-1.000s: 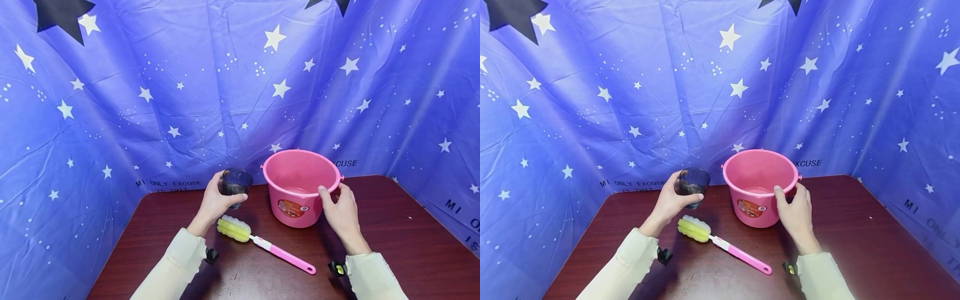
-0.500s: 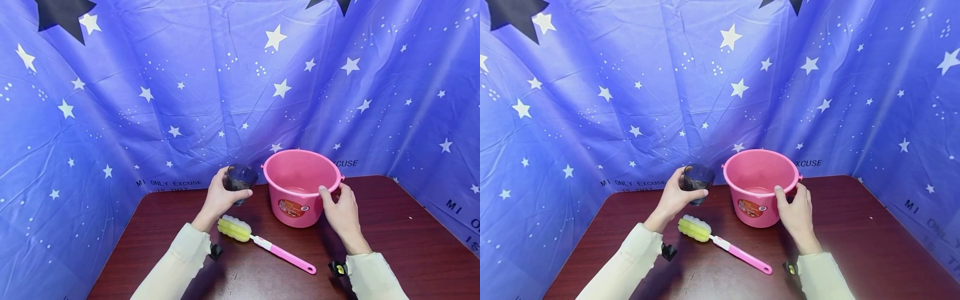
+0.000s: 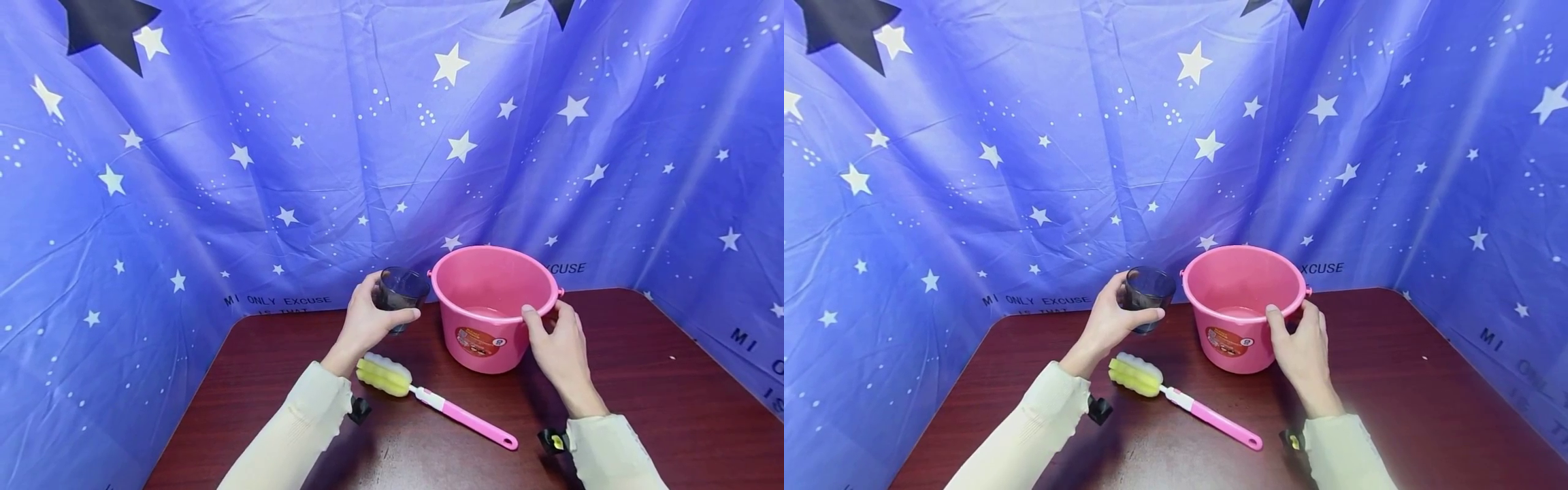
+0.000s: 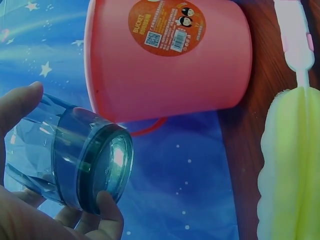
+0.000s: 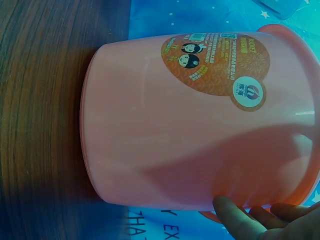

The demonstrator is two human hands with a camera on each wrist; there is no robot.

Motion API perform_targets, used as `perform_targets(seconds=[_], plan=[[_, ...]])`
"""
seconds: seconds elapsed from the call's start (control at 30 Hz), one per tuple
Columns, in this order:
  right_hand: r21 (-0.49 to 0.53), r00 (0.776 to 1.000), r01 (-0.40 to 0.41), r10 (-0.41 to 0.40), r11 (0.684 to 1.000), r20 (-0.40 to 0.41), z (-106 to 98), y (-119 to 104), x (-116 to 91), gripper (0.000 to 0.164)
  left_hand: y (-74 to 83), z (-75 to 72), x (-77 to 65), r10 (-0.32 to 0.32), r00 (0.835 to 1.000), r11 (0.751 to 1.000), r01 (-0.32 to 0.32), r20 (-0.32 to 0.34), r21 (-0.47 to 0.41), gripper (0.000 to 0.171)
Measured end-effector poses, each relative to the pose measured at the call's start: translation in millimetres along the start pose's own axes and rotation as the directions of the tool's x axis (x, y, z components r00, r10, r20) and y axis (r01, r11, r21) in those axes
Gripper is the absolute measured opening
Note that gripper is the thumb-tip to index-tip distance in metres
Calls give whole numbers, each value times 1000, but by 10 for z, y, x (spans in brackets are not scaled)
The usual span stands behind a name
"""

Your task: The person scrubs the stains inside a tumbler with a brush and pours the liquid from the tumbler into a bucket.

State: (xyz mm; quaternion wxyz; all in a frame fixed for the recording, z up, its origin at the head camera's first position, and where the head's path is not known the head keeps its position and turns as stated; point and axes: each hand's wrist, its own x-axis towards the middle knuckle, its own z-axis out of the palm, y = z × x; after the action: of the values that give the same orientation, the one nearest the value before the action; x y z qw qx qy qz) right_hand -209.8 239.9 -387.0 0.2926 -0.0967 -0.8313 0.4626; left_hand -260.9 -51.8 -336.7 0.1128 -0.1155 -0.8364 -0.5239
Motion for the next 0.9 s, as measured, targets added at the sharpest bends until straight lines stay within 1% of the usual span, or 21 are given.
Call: perform_targets(seconds=[0.17, 0.37, 0.6, 0.9], plan=[[-9, 1000, -12, 12, 1000, 8, -19, -2, -11, 60, 6, 48, 3, 6, 1000, 1000, -6, -2, 19, 81], [-4, 1000, -9, 9, 1000, 6, -14, -1, -6, 59, 35, 76, -5, -21, 1000, 999, 21, -6, 44, 83], [5, 1000, -1, 1, 1000, 11, -5, -6, 10, 59, 72, 88, 17, 8, 1000, 999, -8, -7, 49, 81], [6, 1000, -4, 4, 1000, 2, 3, 4, 15, 58, 129, 123, 27, 3, 1000, 998, -3, 0, 64, 82]])
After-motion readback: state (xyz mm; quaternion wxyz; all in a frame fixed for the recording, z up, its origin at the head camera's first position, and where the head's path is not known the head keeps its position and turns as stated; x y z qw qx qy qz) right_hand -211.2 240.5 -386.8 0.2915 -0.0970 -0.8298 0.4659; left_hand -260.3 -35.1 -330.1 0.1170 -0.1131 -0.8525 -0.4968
